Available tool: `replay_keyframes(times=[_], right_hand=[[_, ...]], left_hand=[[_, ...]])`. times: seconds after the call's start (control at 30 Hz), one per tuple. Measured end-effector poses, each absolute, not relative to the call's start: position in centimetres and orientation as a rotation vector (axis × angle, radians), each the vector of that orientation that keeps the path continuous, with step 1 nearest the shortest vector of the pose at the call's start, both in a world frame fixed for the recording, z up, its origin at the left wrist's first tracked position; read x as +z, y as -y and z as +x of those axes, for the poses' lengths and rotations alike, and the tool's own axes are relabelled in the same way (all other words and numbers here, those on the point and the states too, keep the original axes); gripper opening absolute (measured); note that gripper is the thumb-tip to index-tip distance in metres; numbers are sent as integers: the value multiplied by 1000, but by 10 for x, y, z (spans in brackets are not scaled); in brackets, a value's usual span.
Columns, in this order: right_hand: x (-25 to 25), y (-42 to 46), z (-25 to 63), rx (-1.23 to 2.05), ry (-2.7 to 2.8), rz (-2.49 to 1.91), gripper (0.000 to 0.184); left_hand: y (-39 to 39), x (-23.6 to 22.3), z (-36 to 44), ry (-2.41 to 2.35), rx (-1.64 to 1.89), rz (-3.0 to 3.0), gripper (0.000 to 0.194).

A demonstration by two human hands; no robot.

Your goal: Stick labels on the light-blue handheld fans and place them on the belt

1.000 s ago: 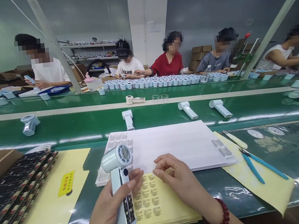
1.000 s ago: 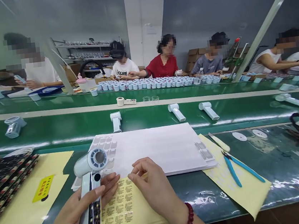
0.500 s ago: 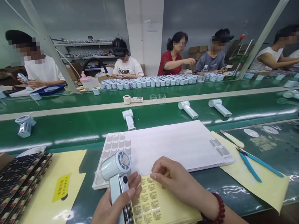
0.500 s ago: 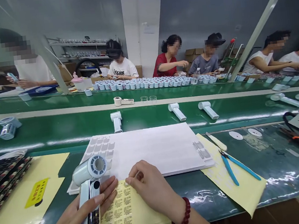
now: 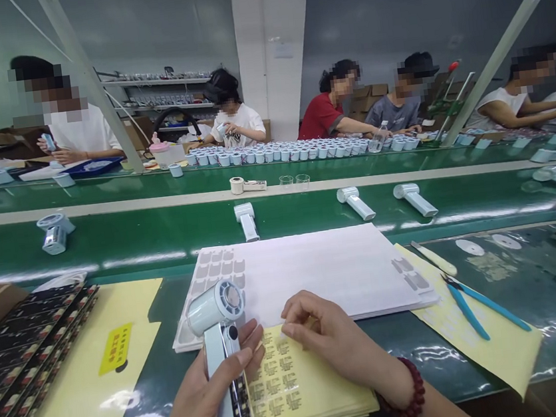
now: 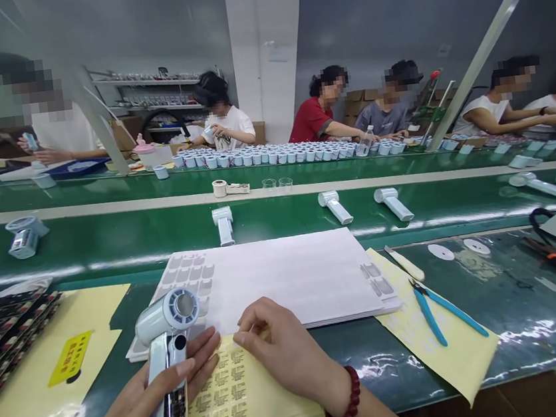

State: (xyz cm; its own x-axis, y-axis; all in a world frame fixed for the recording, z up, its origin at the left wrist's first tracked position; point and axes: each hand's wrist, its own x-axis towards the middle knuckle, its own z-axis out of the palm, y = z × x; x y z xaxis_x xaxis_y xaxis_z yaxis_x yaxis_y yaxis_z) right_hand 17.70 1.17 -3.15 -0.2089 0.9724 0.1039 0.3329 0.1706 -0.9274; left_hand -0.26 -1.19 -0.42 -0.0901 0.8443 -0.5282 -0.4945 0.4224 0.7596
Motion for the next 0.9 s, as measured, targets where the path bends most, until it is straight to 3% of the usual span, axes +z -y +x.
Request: replay_keyframes(times=[0.3, 0.43, 0.9], right_hand=[[3, 7, 153, 1429, 1445, -982, 17], [13, 10, 138, 1314, 1583, -1062, 10], [11, 1, 129, 1174, 1742, -1102, 15]], left_hand=[[13, 10, -3, -1191, 1171, 356, 40], [3, 7, -3, -1157, 1281, 314, 34], [-7, 5, -5, -1095, 1312, 309, 32]])
